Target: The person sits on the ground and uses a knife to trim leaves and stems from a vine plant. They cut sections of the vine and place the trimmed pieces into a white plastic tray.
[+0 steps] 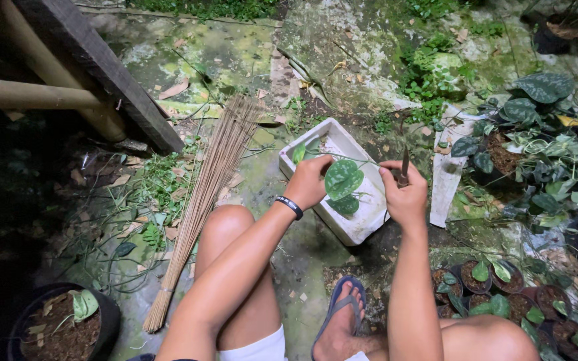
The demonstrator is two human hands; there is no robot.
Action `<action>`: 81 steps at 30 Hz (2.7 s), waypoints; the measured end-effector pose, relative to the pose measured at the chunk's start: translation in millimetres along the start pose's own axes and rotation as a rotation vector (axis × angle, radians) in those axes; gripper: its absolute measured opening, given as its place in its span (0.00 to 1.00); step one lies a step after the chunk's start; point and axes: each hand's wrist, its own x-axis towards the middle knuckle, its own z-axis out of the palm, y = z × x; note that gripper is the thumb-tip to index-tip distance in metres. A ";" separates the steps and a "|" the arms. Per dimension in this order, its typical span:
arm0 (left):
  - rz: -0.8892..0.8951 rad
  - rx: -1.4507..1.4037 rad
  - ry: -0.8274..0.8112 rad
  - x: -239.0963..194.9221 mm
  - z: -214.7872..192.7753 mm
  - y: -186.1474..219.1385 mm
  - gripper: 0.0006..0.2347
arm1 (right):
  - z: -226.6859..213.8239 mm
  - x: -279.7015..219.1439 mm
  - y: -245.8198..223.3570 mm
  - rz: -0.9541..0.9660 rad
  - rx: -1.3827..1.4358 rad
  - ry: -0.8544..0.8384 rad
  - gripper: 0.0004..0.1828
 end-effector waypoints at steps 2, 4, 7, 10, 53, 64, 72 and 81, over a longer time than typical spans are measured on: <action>-0.081 -0.095 0.048 2.8 8.8 -12.6 0.12 | -3.6 -0.8 -7.5 -0.054 -0.025 0.017 0.05; -0.234 -0.272 0.139 15.5 21.4 -31.5 0.11 | -6.2 -1.4 -13.5 -0.092 -0.042 0.034 0.05; -0.782 -1.363 0.234 32.3 15.7 -64.0 0.07 | -8.8 -2.1 -16.4 -0.156 0.075 0.024 0.05; -0.301 -1.713 0.388 54.5 -27.2 -75.9 0.07 | -7.5 -3.5 -8.9 -0.002 0.028 -0.050 0.06; -0.029 -0.321 -0.276 -4.4 -27.6 26.9 0.08 | 4.5 -8.0 -65.4 -0.215 -0.353 -0.280 0.18; -0.134 -0.491 0.078 3.4 -8.3 -8.0 0.09 | 37.7 -20.4 -49.7 -0.222 -0.211 0.074 0.11; -0.186 -0.743 0.012 0.0 -12.1 2.0 0.08 | 35.8 -20.9 -16.3 -0.156 0.014 -0.154 0.11; -0.191 -0.760 -0.099 -3.2 -8.0 3.8 0.08 | 44.3 -22.1 -13.6 -0.225 -0.119 -0.145 0.08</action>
